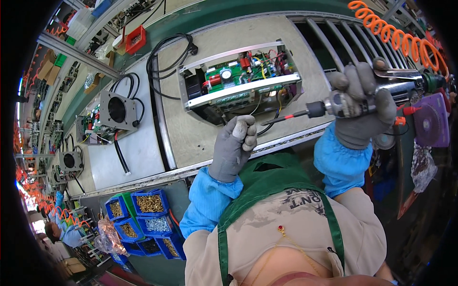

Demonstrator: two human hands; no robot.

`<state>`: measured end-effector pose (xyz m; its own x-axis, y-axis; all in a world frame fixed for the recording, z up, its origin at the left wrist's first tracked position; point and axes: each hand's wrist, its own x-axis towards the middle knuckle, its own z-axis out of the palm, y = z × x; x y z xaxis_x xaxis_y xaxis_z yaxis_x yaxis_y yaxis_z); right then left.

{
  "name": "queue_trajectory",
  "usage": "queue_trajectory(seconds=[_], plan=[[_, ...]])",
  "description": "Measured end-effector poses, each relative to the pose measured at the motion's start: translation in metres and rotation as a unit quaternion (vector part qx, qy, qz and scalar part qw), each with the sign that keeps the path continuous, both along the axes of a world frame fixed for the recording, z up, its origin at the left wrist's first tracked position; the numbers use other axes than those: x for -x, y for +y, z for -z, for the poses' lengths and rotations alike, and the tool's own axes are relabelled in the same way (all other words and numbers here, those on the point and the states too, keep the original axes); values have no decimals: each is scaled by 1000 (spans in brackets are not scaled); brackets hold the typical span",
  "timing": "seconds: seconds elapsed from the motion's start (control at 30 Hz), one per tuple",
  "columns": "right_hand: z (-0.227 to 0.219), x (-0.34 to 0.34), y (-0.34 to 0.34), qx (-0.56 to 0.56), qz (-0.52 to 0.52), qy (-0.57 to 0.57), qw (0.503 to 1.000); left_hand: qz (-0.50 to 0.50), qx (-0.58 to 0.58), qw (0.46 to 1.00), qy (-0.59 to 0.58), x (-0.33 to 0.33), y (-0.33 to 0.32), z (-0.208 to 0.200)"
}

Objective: Assembling the internal components of a power inverter using an electric screwdriver.

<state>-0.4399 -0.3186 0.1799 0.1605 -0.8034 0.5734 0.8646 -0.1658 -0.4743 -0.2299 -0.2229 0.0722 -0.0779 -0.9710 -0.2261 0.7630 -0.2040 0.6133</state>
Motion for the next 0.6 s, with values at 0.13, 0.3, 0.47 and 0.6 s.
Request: queue_trajectory(seconds=[0.13, 0.3, 0.47, 0.6], plan=[[0, 13, -30, 16, -14, 10, 1000, -32, -3, 999, -21, 31, -19, -10], [6, 35, -67, -10, -34, -8, 999, -97, -20, 984, -148, 68, -42, -22], [19, 54, -105, -13, -72, -25, 997, -132, -17, 961, -241, 91, -58, -26], [21, 55, -120, -19, -102, -39, 994, -157, -23, 958, -238, 96, -67, -26]])
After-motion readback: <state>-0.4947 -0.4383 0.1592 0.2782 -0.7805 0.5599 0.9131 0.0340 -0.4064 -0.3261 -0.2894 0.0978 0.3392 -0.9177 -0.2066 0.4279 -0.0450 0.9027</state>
